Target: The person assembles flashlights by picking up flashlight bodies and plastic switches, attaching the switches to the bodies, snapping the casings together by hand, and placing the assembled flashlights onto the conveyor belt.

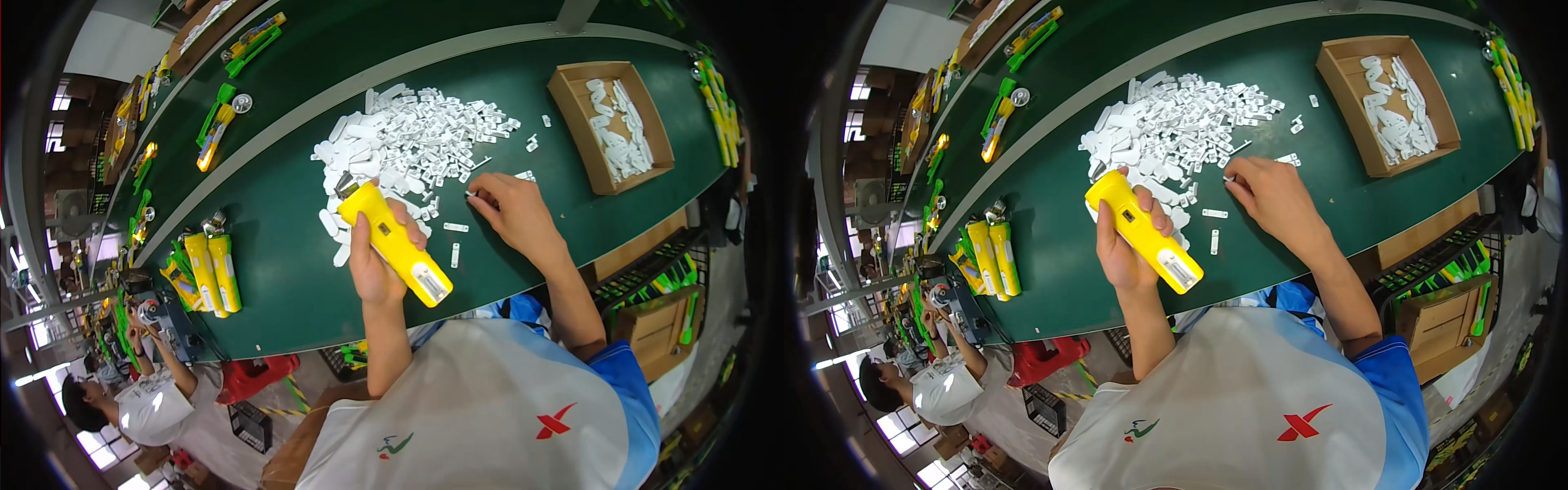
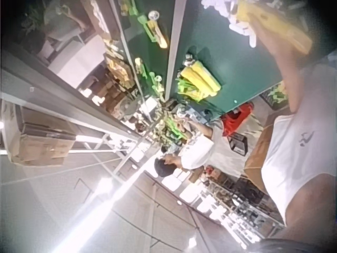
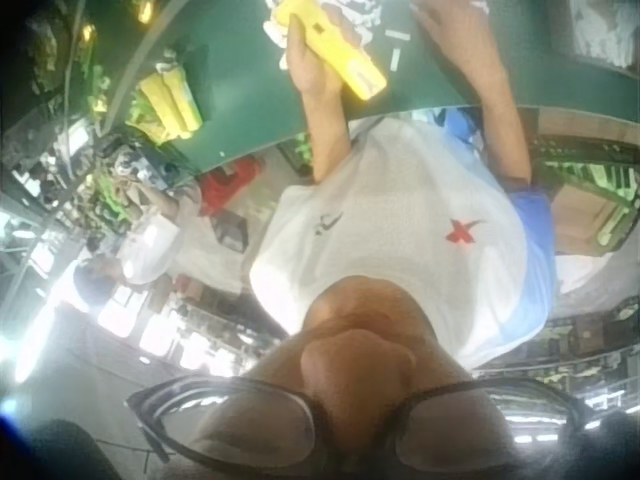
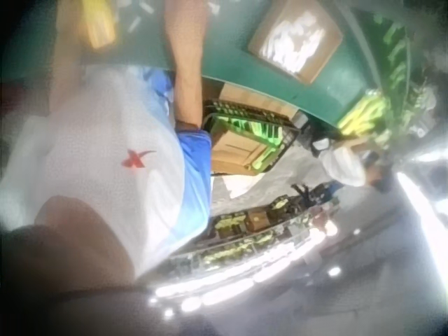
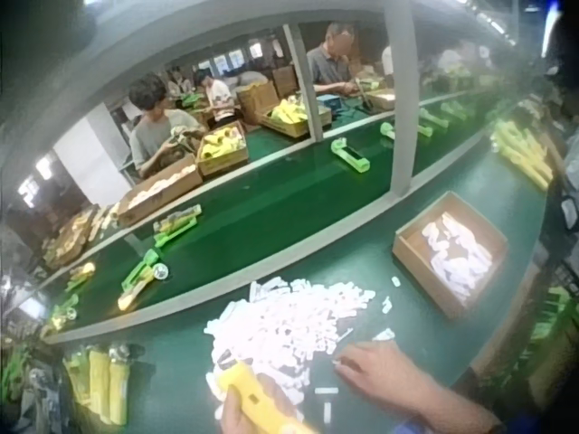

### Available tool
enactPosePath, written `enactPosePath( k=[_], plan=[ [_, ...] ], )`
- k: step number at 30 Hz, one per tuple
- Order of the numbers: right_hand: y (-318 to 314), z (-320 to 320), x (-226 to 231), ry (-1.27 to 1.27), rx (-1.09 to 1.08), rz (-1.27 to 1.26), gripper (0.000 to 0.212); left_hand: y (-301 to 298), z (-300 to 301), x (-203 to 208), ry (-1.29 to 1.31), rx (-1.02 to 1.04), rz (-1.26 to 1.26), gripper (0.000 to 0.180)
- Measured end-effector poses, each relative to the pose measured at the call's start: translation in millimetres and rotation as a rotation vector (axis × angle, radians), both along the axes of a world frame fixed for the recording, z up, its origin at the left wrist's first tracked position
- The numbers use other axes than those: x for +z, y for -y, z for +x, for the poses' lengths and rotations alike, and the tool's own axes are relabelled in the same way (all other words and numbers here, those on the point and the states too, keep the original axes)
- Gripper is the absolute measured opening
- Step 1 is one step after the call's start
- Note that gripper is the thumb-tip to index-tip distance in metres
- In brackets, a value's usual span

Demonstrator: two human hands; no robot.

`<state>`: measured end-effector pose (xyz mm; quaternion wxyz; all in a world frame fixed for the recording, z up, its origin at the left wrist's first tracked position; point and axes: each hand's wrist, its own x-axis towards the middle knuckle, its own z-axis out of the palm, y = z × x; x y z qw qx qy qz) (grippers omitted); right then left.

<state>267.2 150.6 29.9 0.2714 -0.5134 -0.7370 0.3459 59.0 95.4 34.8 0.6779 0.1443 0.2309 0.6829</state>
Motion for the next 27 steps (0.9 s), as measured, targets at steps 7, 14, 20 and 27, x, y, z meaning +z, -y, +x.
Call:
enactPosePath(
  k=[7,14,20,27],
  plan=[
    [15,-41,17,-0.678,0.182,-0.267,0.011,4,-1,-7,-0.108,-0.016,-0.033,0.043],
    [17,-64,11,-0.840,0.222,-0.301,0.013,8,-1,2,-0.216,0.077,-0.121,0.029],
    [18,-70,-4,-0.865,0.206,-0.325,0.010,9,-1,7,-0.222,0.029,-0.097,0.030],
    [18,-69,-5,-0.888,0.151,-0.394,0.009,10,4,3,-0.303,0.054,-0.135,0.035]
  ],
)
